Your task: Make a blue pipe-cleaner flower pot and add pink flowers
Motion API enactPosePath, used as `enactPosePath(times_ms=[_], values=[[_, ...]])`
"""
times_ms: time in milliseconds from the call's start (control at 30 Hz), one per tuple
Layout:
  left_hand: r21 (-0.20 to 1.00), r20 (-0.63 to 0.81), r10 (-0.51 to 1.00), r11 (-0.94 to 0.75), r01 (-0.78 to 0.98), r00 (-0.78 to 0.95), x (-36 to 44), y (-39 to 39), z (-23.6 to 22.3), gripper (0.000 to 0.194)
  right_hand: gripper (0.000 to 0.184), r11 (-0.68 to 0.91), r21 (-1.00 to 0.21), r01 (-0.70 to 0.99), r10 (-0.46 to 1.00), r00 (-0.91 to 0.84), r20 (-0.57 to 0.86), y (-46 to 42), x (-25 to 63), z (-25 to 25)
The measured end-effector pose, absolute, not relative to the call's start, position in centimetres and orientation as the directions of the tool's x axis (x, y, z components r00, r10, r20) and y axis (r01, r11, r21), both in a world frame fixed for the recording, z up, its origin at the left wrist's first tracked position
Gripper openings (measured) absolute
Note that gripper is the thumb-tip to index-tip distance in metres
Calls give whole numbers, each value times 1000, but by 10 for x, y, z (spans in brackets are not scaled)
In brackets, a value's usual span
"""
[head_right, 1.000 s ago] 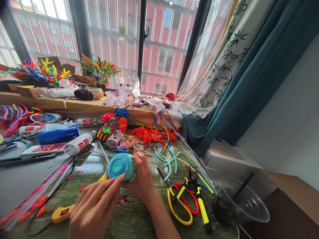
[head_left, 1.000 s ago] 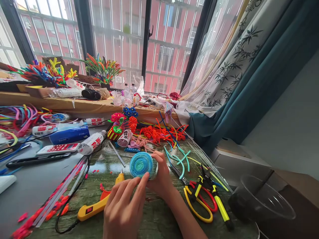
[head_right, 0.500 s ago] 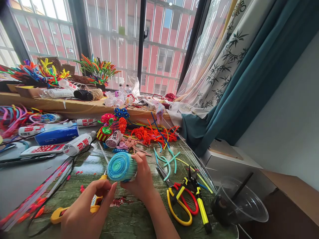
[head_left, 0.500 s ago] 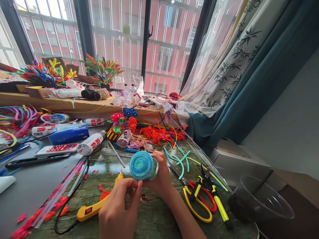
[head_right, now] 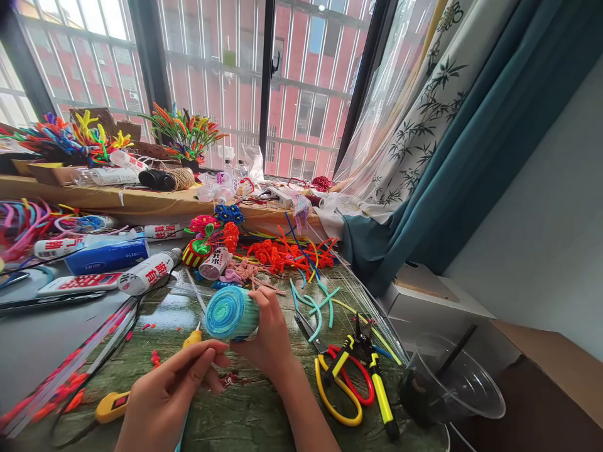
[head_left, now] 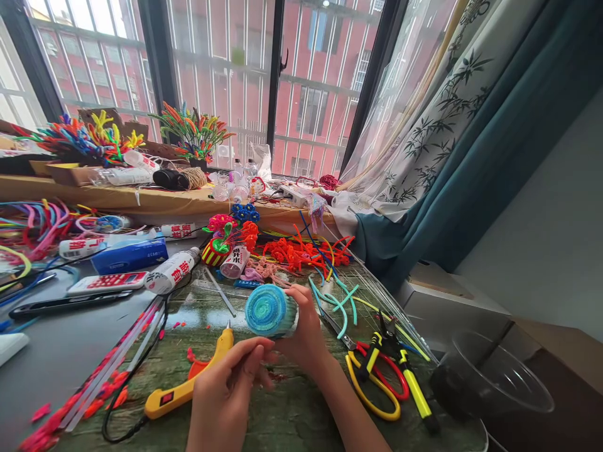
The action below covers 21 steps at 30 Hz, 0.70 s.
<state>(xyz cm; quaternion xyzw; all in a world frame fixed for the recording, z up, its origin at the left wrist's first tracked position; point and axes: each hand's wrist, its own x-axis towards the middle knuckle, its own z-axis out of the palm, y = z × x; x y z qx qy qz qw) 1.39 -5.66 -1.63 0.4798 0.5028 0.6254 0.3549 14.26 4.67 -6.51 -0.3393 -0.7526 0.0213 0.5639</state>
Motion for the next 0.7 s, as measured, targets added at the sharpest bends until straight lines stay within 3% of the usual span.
enactPosePath(times_ms=[133,367,567,700], values=[[982,127,960,-157,-106,-249,13,-55,-11,27,88,774,-398,492,522,-139,842,46,143,-64],[973,228,904,-196,124,-361,11,-49,-13,26,85,763,-372,529,521,-160,839,47,144,-64],[971,25,958,-91,-222,-287,16,-52,1,36,86,758,-366,541,518,-158,841,46,144,-63],[970,23,965,-86,-229,-262,17,-52,2,33,86,759,-357,545,510,-156,846,47,145,-64]])
